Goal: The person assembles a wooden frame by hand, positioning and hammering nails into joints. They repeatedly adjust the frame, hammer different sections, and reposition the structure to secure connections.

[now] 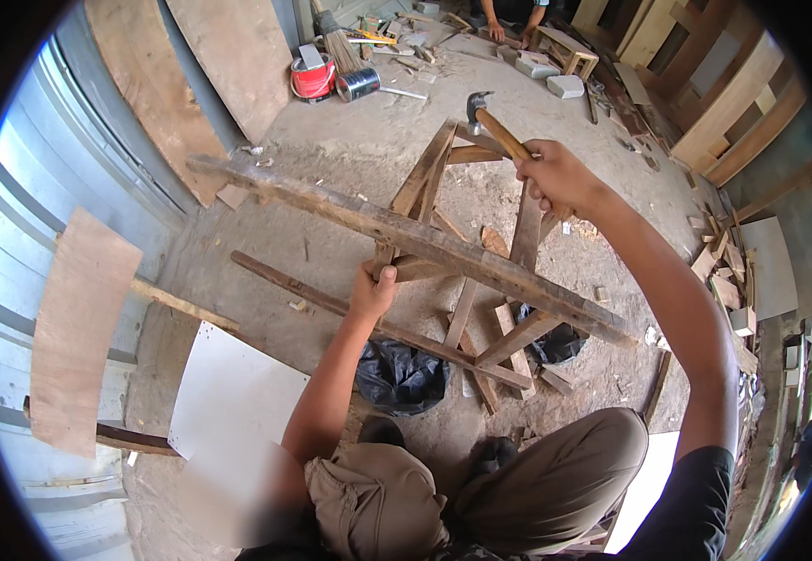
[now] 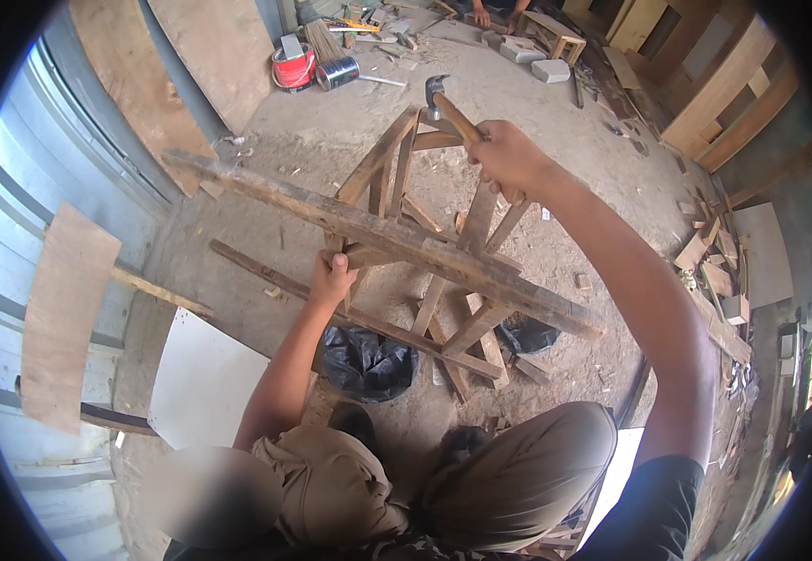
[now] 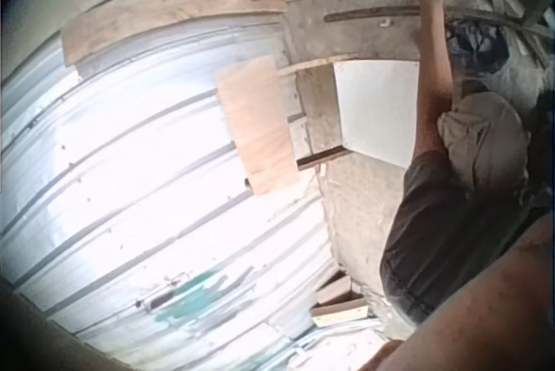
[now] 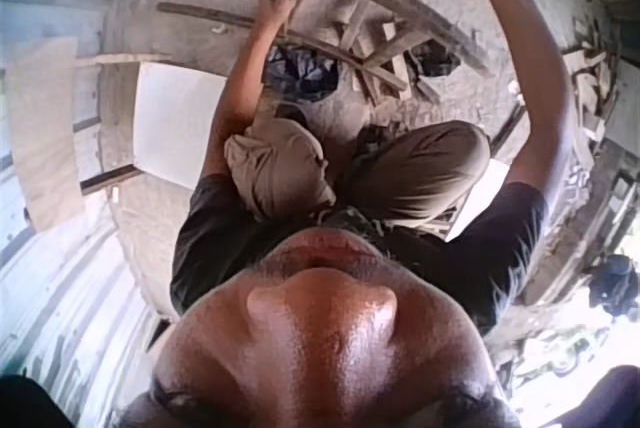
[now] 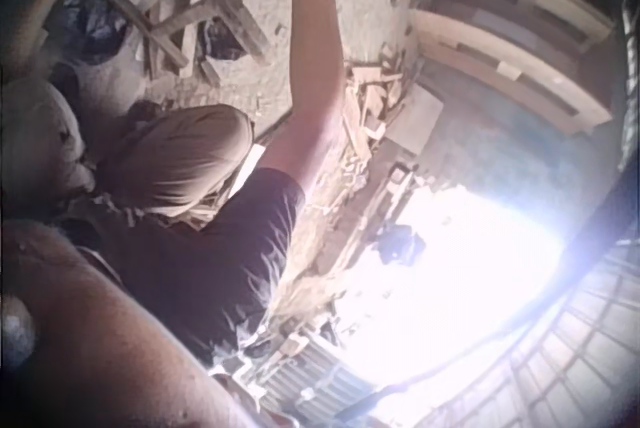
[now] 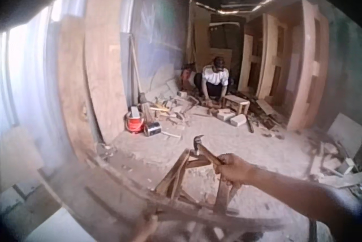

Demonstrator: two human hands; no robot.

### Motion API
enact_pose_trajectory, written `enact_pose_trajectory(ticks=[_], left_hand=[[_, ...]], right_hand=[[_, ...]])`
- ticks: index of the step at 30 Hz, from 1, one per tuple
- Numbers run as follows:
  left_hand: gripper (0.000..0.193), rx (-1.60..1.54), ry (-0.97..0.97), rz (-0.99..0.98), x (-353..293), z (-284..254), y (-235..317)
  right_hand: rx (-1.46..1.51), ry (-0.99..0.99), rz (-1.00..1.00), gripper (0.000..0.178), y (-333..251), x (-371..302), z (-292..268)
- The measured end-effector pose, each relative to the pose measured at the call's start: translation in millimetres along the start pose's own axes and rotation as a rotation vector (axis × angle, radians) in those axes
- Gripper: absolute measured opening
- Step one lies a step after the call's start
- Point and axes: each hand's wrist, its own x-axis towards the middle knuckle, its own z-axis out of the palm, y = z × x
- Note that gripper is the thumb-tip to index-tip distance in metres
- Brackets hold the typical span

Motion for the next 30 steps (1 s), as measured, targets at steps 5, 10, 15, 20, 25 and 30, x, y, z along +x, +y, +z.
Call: enact_pose_trajectory(ticks=[5,10,15,20,25,30], left_hand=[[0.072,0.001,-0.006,-0.001,0,-6,-4],[0.072,-0.018,0.003,-0.042,0,-3,-3],[0.073,0.019,0.015,-0.017,-1,-4,-11],[0.073,0.001,0.034,-0.022,-4,-5,-7],[0.072,-0.018,0.024,-0.033,-7,1,-12],[0.070,-0.003,0.024,0.003,-10,-15,-14]], right_hand=[[-0.044,0.163,-0.063,0.026,-1,21,13],[-0.032,0.202,-0.142,0.031,0,38,12],[-0.009,0.099,-0.073,0.031,-6,58,3],[-0.082,0.134,-0.100,0.030,-8,63,15],[0.049,0.468,-0.220,0.035,-40,60,-11],[-0.168,0.190,-0.175,0.034,-24,54,6]])
